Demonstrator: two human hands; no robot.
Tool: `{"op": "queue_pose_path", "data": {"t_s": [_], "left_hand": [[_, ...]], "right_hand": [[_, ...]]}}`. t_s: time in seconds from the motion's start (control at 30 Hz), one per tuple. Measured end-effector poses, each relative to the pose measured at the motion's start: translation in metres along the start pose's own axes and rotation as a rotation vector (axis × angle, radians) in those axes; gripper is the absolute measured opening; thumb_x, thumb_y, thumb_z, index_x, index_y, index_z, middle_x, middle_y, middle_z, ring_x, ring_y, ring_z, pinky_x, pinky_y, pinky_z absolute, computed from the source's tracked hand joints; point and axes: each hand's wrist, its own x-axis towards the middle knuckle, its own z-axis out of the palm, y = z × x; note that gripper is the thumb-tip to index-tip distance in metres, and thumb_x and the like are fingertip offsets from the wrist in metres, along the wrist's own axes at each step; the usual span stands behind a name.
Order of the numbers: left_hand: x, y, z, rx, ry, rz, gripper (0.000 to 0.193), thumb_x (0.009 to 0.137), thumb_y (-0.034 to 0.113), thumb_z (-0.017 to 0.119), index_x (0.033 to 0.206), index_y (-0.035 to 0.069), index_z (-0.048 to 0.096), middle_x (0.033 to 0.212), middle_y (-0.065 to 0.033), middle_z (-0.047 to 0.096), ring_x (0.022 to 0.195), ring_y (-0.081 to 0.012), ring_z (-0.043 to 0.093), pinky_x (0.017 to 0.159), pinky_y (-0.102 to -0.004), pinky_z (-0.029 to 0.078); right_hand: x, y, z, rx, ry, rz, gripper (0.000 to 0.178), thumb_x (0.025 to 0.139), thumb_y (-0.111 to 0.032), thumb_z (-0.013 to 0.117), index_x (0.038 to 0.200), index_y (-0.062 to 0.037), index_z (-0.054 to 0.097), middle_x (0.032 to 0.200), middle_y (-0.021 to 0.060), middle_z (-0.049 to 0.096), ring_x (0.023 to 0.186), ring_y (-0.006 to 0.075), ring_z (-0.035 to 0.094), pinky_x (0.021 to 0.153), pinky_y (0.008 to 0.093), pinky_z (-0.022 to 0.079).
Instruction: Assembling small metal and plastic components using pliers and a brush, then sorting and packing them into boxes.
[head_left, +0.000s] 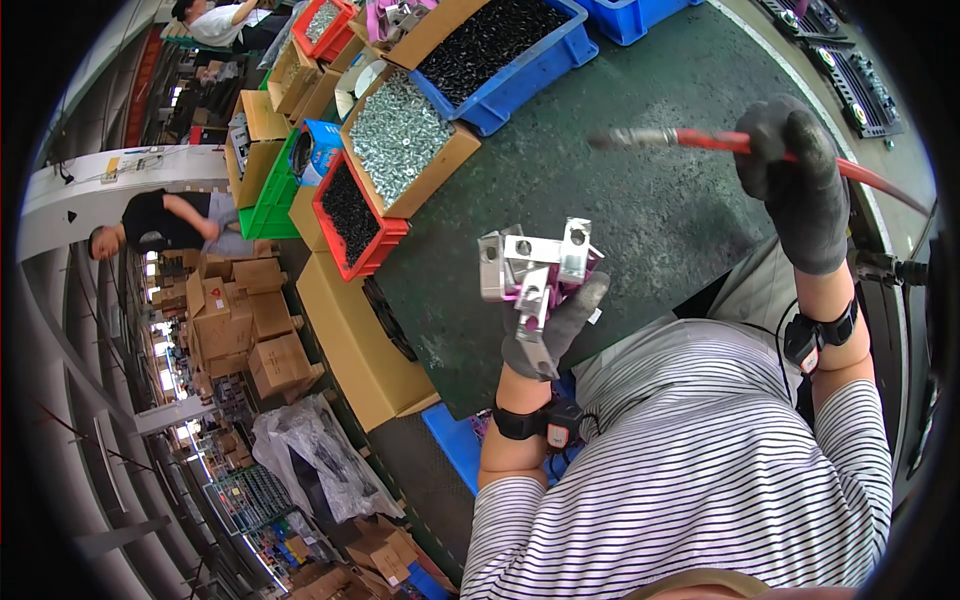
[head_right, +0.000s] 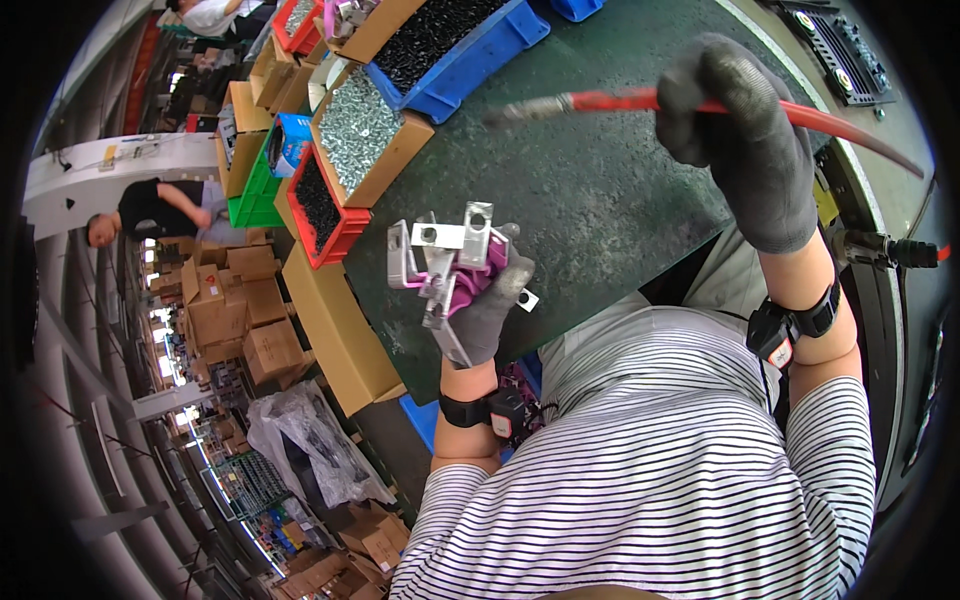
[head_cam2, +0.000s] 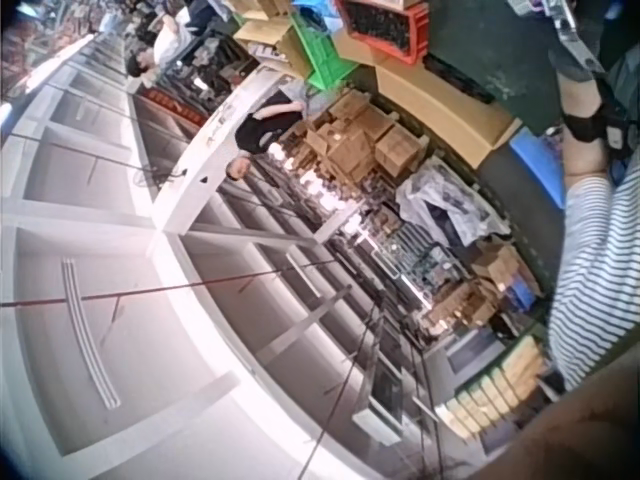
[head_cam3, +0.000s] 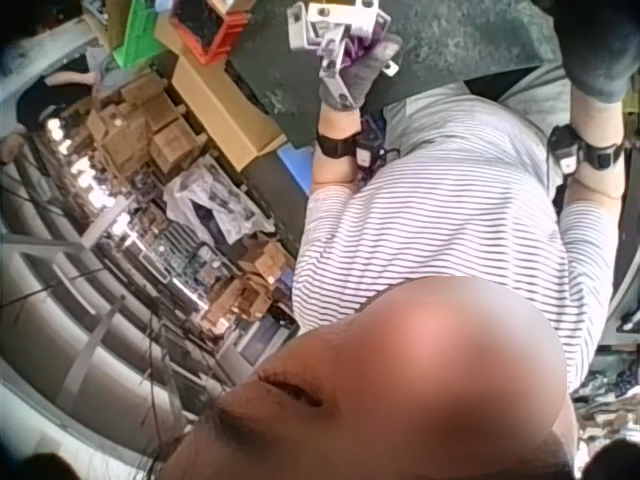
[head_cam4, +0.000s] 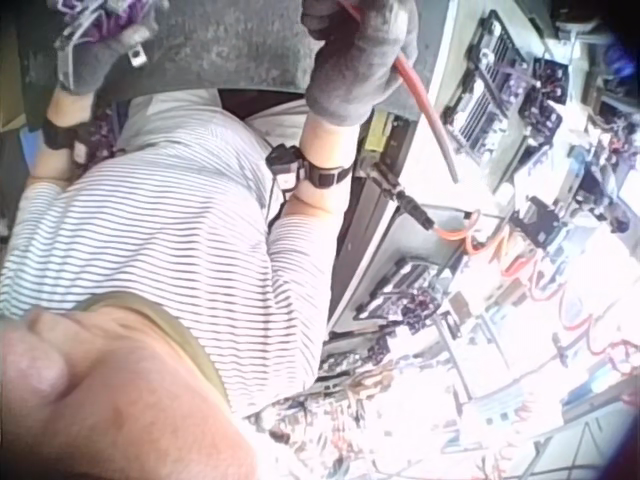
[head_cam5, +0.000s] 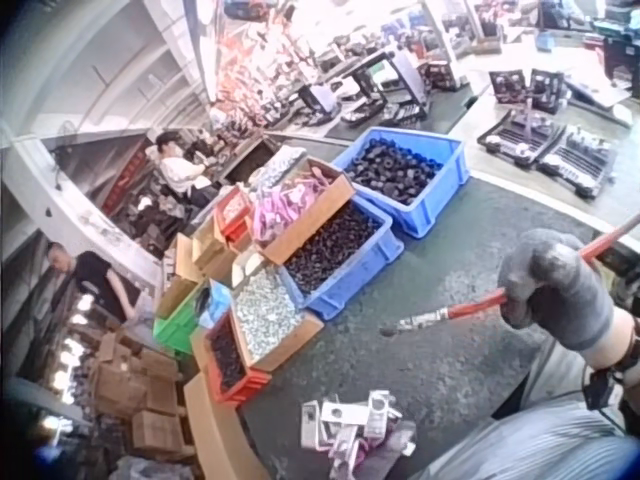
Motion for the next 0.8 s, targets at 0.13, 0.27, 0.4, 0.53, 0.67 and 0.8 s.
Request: {"op": "queue_pose_path", "data": {"t_s": [0.13,0.27,0.4,0.53,0.67,0.8], "left_hand": [[0.006,-0.011,0.004,0.009,-0.027,0.062,0.032,0.074,0.005,0.071,0.100,0.003,0.054,0.088,-0.0036,0.059,0.076,-0.0123,0.057,0.065,-0.0271,0.048],[0.004,-0.026,0.007,0.221,-0.239,0.172,0.037,0.073,0.007,0.071,0.104,0.002,0.053,0.093,-0.0055,0.060,0.082,-0.0161,0.061,0.068,-0.0268,0.050],[-0.005,-0.033,0.008,-0.474,-0.398,-0.361,0.046,0.071,0.010,0.071,0.112,0.001,0.052,0.099,-0.0076,0.060,0.083,-0.0160,0.059,0.068,-0.0298,0.049],[-0.009,-0.048,-0.005,-0.305,-0.415,-0.470,0.048,0.075,0.015,0.068,0.116,-0.001,0.047,0.102,-0.0101,0.057,0.079,-0.0162,0.057,0.064,-0.0296,0.048],[0.005,-0.020,0.009,0.198,-0.222,0.001,0.026,0.069,0.011,0.067,0.092,0.004,0.057,0.080,-0.0118,0.059,0.069,-0.0285,0.058,0.061,-0.0362,0.046],[0.011,-0.005,0.012,0.576,-0.180,0.489,0.032,0.066,0.017,0.067,0.094,0.006,0.056,0.079,-0.0101,0.058,0.070,-0.0316,0.055,0.063,-0.0404,0.044]], "right_hand": [[0.006,-0.019,0.021,-0.043,-0.127,0.005,0.032,0.085,-0.023,0.055,0.111,-0.0041,0.052,0.087,0.0058,0.058,0.071,0.0108,0.058,0.061,0.0234,0.046],[0.021,-0.008,0.023,0.056,-0.401,-0.024,0.030,0.082,-0.009,0.055,0.111,-0.0008,0.051,0.098,0.0070,0.057,0.088,0.0104,0.054,0.077,0.0245,0.046],[0.029,0.003,0.024,0.086,-0.506,-0.039,0.030,0.080,-0.004,0.061,0.108,-0.0018,0.050,0.096,0.0097,0.058,0.087,0.0163,0.061,0.074,0.0271,0.050],[0.025,-0.006,0.031,0.086,-0.518,-0.076,0.030,0.082,-0.017,0.059,0.106,0.0009,0.054,0.097,0.0071,0.059,0.088,0.0108,0.057,0.076,0.0242,0.047],[0.012,-0.018,0.012,-0.019,-0.314,0.041,0.035,0.086,-0.034,0.050,0.100,-0.0021,0.059,0.085,0.0082,0.064,0.069,0.0111,0.061,0.058,0.0214,0.047],[0.008,-0.023,0.008,-0.024,-0.212,0.078,0.030,0.085,-0.027,0.052,0.103,-0.0025,0.057,0.087,0.0074,0.062,0.075,0.0111,0.061,0.063,0.0220,0.047]]}}
